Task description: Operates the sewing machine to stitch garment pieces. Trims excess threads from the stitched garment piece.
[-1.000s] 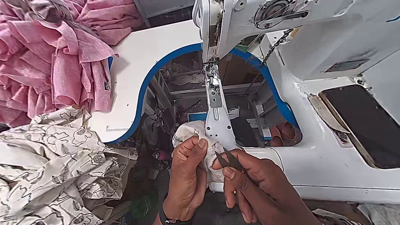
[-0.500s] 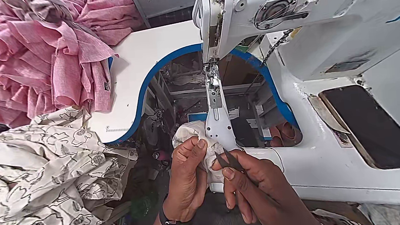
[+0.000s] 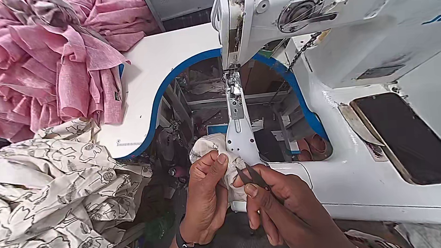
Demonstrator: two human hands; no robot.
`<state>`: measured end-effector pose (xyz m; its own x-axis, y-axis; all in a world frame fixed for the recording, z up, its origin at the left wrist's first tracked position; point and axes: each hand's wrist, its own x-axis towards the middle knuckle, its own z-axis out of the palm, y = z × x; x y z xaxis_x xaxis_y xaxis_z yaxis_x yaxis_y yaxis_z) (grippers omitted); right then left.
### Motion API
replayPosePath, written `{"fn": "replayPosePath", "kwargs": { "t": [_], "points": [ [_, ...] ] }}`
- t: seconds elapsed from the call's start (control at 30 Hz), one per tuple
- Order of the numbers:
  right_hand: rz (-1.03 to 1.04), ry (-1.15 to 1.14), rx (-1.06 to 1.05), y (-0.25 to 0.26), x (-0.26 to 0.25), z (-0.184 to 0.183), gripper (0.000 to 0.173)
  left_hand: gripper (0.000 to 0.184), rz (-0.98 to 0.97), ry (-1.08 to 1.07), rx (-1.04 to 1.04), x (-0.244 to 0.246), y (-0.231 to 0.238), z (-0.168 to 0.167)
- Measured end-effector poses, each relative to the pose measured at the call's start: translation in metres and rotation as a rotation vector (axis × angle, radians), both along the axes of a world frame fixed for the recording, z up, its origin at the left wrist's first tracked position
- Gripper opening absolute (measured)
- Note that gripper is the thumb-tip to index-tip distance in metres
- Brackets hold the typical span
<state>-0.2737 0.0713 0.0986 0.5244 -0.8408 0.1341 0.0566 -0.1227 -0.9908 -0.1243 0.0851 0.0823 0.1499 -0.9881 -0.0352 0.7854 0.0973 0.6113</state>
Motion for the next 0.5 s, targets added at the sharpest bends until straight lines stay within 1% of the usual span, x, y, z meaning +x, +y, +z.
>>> {"fn": "replayPosePath", "kwargs": {
  "t": [0.2,0.37,0.5],
  "points": [
    [-0.026,-0.040,-0.055,0.0008,0.0040,-0.0062,0.022,0.016,-0.006,0.000,-0.018,0.0004,0.0007,-0.0018],
    [-0.071,0.023,-0.136,0.0017,0.0056,-0.0083,0.025,0.015,0.000,0.000,-0.010,0.0005,0.0011,-0.0012],
    [-0.063,0.032,-0.146,0.0013,0.0040,-0.0080,0.025,0.015,0.004,-0.002,-0.015,0.0000,0.0016,-0.0017]
  ]
}}
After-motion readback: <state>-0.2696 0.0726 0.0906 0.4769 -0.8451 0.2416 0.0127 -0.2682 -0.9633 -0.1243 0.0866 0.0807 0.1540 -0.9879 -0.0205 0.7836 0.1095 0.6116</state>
